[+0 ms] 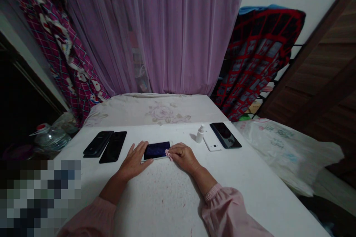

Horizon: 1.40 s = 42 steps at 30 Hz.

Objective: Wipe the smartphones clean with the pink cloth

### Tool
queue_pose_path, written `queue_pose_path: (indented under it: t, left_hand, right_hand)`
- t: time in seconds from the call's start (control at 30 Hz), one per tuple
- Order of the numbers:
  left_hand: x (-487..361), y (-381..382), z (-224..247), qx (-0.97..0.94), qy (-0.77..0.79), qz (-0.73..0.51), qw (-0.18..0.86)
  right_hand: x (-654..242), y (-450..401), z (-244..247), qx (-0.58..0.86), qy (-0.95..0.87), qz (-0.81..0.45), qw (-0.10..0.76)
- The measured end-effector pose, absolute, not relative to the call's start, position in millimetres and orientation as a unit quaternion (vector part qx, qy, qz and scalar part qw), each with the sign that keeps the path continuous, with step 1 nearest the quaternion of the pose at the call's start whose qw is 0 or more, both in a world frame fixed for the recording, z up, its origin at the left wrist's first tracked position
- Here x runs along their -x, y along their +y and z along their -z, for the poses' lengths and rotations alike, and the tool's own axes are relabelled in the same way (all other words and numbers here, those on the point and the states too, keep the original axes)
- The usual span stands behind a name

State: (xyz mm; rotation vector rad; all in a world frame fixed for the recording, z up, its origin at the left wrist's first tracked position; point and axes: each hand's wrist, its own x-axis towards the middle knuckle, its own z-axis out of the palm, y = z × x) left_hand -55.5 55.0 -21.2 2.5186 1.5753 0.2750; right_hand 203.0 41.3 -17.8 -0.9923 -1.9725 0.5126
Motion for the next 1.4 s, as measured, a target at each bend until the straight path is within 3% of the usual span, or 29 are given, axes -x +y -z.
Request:
queue_pose_path:
  t: [0.27,0.57,0.8,1.17,1.4]
  left_hand:
    - [55,55,22,-0.842,0.525,-0.097,0.073]
    - [57,56,23,-0.85,0.511,-0.092,0.087]
    - [54,53,11,-0.844,0.52,-0.071,0.11]
    - [53,52,11,-0.838,0.529,-0.074,0.108]
    - [54,53,8,-0.843,0.521,-0.064,0.115]
  right_hand:
    - [-196,75,25,0.42,-0.774,-0.183,0.438]
    - [-204,44,10,0.393,-0.772,-0.288,0.409]
    - [-191,80,23,0.457,-0.735,-0.222,0.449]
    - [-207,37,18,0.424,-0.756,-0.26,0.426]
    - [-199,75,25,0.459,-0.729,-0.221,0.458]
